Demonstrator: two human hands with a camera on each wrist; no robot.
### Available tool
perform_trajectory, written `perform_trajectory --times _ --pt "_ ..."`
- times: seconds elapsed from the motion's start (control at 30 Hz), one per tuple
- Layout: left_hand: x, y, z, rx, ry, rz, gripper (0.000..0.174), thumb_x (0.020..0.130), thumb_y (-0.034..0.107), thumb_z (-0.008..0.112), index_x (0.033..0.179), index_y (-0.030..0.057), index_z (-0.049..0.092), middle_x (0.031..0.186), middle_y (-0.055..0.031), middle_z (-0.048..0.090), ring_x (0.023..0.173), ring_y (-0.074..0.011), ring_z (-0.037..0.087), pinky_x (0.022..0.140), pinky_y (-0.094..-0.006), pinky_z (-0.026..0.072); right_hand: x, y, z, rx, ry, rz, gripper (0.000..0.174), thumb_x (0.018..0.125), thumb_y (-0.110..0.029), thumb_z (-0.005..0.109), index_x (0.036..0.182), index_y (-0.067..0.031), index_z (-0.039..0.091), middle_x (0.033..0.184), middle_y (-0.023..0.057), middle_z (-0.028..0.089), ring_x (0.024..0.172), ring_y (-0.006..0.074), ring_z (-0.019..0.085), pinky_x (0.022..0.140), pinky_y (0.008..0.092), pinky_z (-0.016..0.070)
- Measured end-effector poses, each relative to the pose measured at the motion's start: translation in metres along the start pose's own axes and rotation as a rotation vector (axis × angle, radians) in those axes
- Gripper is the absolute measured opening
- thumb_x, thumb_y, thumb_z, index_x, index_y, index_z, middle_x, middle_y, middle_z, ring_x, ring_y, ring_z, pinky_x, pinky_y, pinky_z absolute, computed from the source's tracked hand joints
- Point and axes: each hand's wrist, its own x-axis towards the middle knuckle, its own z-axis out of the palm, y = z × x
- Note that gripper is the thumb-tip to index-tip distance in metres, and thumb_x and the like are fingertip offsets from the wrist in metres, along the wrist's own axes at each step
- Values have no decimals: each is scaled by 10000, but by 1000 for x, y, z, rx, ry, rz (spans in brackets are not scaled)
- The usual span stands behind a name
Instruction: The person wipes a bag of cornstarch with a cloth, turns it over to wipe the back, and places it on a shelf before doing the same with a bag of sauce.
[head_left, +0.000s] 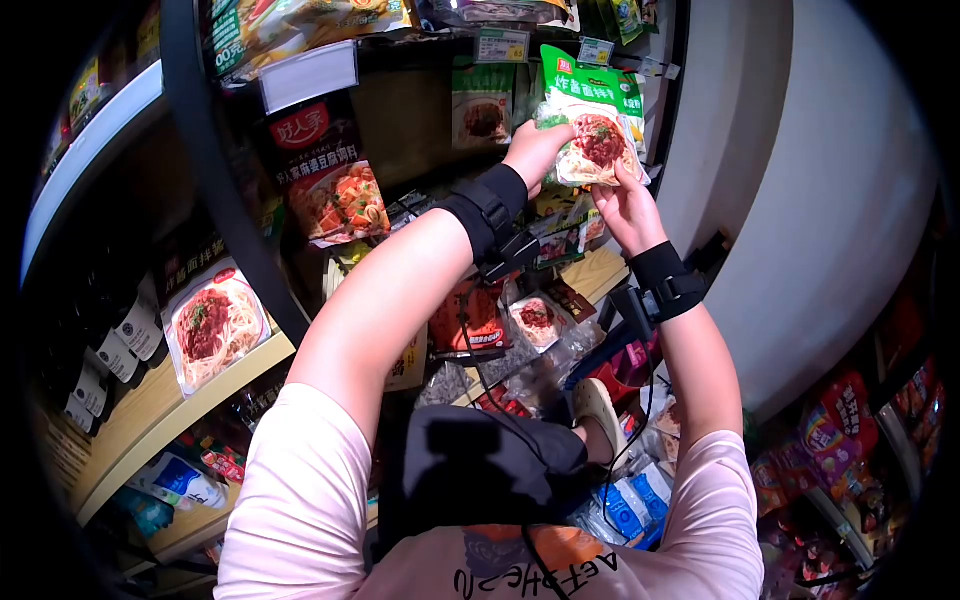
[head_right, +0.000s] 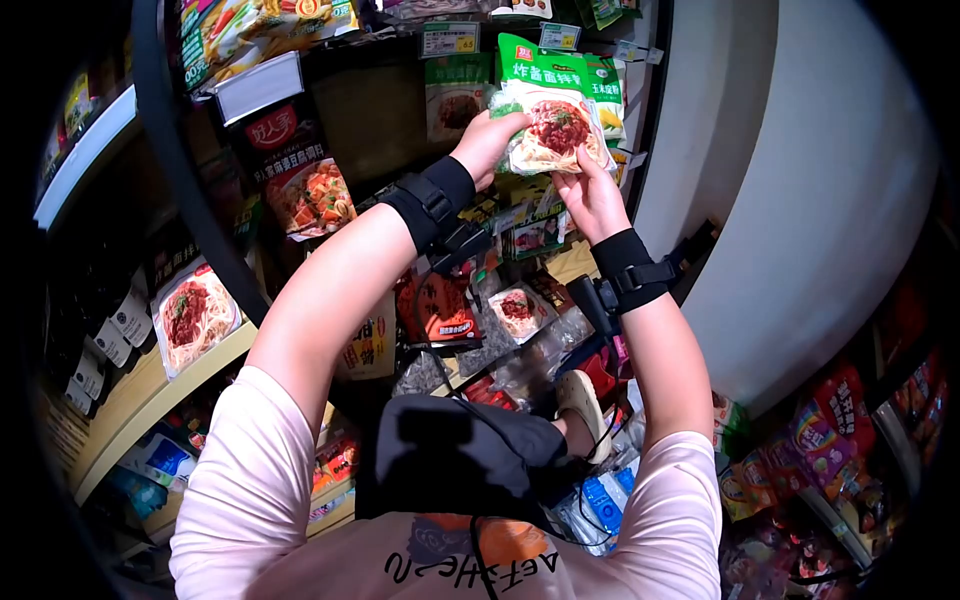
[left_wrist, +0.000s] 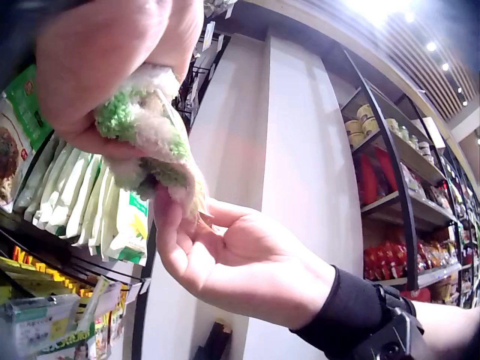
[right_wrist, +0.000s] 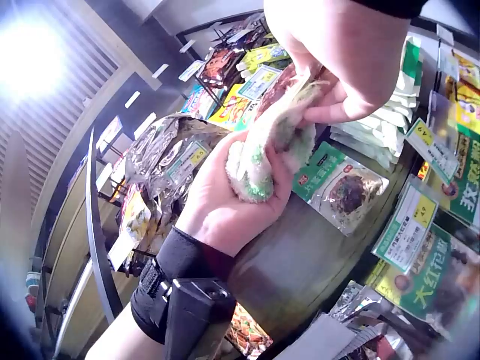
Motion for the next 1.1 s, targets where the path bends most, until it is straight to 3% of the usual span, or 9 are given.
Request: perform_trajectory --times 0.33,0.53,0.73,0.83,1.1 --pt "22 6 0 3 -31 -60 338 828 168 579 1068 -69 566 1008 -123 646 892 -189 632 793 -310 475 30 -1 -8 18 -27 -34 344 927 -176 527 1241 -70 434 1156 73 567 1038 190 563 891 343 463" --pt "18 7 -2 -8 6 -116 335 843 163 544 1087 -67 548 1024 -123 636 890 -195 630 795 -311 474 29 4 -4 10 -25 -8 313 946 -190 494 1229 -62 452 1149 70 572 1015 185 569 882 332 468" --pt "15 6 -8 -23 20 -142 324 855 167 517 1080 -65 543 1034 -123 629 908 -191 620 814 -312 466 30 10 -5 8 -32 10 376 933 -149 510 1276 -48 396 1220 95 520 1097 205 533 949 342 450" --pt "15 8 -7 -33 6 -127 340 858 178 526 1103 -58 535 1054 -119 624 920 -187 616 828 -310 460 31 11 -3 -22 -35 -40 326 945 -207 499 1236 -69 447 1159 69 568 1024 182 568 858 335 480" --pt "26 7 -6 -5 -55 -161 360 851 186 549 1128 -43 529 1075 -107 622 939 -177 611 844 -298 446 31 7 -3 -42 17 -39 342 948 -202 485 1259 -74 422 1176 76 557 1043 201 564 895 365 468"
